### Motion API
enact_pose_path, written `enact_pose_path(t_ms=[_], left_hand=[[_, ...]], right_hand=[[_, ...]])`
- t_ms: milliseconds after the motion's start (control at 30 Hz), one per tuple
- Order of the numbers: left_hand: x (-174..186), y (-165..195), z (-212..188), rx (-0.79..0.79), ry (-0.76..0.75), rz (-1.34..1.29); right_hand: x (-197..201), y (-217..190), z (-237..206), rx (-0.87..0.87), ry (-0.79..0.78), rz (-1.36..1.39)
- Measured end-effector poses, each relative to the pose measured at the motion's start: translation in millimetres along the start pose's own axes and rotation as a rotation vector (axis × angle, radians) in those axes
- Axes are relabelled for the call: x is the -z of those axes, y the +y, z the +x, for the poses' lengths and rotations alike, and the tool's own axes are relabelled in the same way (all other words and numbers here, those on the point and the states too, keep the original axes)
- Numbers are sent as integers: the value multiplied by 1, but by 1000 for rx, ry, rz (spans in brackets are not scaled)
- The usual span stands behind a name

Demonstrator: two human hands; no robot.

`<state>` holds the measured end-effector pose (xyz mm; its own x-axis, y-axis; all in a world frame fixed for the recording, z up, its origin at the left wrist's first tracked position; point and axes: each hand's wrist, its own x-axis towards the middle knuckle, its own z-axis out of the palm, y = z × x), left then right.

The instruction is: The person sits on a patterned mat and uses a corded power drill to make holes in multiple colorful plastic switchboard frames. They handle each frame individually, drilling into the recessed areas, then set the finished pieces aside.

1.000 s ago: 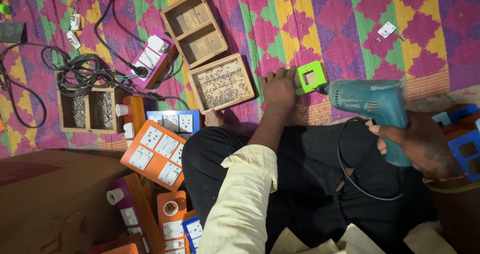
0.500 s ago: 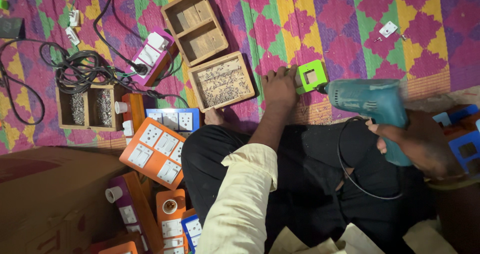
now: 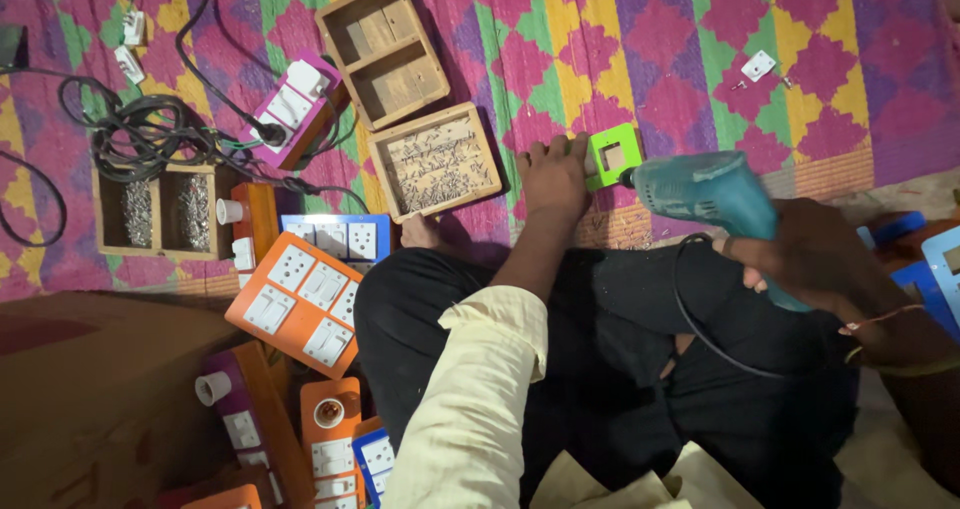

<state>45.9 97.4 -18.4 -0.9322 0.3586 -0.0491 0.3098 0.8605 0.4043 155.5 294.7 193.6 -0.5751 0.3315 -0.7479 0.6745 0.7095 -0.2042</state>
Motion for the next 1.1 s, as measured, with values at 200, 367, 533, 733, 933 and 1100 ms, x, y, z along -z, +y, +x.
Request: enact_pose_path(t_ms=[200,367,533,733,933,1100], left_hand=[[-3,-3,-1,2,-23,10],[1,-2,0,-9,0,6],[8,-1,0,4,-51,7],[17,1,0,7,-59,3],[16,5,-1,-48,-75,65],[8,6,-2,-64,4,76]], right_hand=[[-3,1,-3,-59,3,48],[-5,-2,-9,-38,25,28],[-10,1,-17,-11,63,102],[-11,5,-12,-69,35,67],[-13,6,-14,-30,60,9],[-12,9,-13,-70,51,56]])
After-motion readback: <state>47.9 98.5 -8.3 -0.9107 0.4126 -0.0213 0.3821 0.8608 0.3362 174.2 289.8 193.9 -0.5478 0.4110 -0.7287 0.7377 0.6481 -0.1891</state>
